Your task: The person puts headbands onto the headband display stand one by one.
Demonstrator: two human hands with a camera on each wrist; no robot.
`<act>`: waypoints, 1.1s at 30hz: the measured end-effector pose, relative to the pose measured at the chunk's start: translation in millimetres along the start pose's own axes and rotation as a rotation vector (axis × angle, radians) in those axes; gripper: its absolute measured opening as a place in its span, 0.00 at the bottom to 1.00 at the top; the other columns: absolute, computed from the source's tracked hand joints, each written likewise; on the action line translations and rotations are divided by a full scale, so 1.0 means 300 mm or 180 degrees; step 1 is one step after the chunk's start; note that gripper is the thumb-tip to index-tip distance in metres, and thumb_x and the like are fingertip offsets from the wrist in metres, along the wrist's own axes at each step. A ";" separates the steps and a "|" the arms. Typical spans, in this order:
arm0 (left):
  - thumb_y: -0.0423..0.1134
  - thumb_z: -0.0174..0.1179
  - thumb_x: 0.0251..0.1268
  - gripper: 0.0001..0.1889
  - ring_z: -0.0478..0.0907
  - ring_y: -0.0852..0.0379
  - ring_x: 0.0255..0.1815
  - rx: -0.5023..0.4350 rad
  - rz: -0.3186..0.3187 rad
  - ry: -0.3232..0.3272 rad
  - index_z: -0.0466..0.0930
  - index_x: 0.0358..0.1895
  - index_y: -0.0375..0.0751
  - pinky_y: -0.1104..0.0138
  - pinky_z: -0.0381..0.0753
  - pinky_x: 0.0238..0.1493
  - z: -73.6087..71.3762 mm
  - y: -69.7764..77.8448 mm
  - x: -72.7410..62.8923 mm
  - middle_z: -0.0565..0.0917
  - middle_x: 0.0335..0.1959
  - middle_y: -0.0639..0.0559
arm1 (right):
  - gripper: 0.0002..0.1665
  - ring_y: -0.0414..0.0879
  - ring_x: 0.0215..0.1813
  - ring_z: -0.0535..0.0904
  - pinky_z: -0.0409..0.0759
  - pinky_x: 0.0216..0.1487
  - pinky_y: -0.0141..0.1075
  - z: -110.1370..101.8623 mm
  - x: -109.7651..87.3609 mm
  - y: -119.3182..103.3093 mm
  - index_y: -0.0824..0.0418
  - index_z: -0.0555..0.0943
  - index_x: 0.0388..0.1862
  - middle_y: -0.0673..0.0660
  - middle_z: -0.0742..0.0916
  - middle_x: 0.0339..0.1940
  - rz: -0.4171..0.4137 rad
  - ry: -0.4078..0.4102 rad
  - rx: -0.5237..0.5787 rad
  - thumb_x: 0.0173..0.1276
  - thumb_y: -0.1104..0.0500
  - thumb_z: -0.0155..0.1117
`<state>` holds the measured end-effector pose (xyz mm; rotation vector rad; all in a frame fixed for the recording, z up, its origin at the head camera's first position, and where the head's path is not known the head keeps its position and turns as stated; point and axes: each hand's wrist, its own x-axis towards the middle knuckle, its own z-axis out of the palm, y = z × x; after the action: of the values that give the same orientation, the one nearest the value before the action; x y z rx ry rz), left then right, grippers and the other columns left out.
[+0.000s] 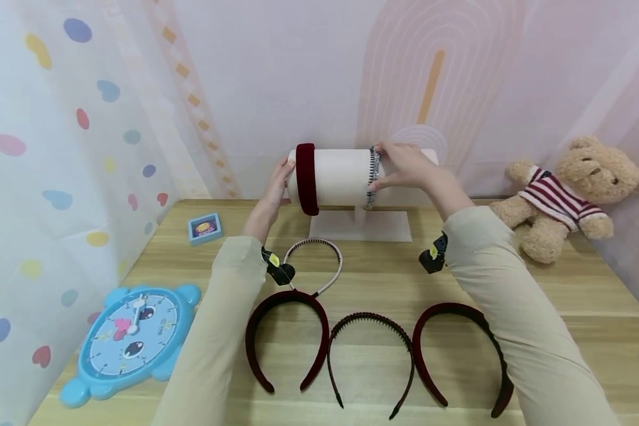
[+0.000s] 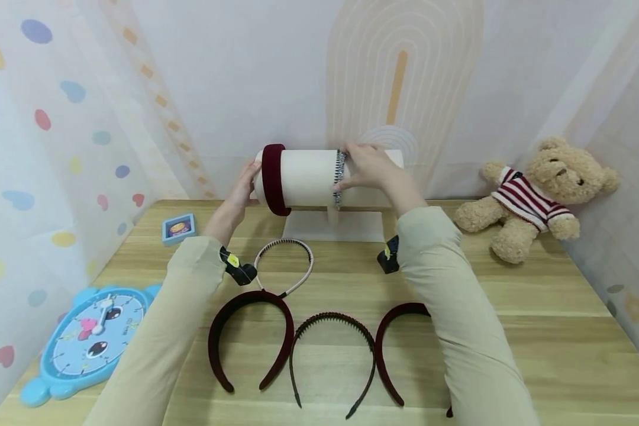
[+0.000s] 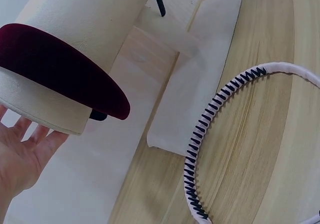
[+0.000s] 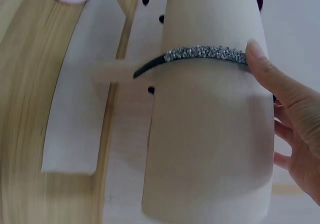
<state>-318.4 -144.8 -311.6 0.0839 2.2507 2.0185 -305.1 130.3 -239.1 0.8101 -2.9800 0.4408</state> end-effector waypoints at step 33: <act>0.55 0.35 0.68 0.30 0.52 0.46 0.69 0.0022 0.0009 0.0072 0.44 0.72 0.57 0.45 0.58 0.64 -0.002 -0.018 -0.006 0.51 0.72 0.52 | 0.52 0.61 0.66 0.62 0.57 0.64 0.55 0.125 0.122 -0.208 0.58 0.55 0.68 0.58 0.70 0.67 -0.0242 0.0097 -0.0448 0.52 0.35 0.64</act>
<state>-316.5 -146.3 -316.8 0.0653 2.2723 2.0235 -303.7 50.4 -255.2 0.8903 -2.9006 0.2352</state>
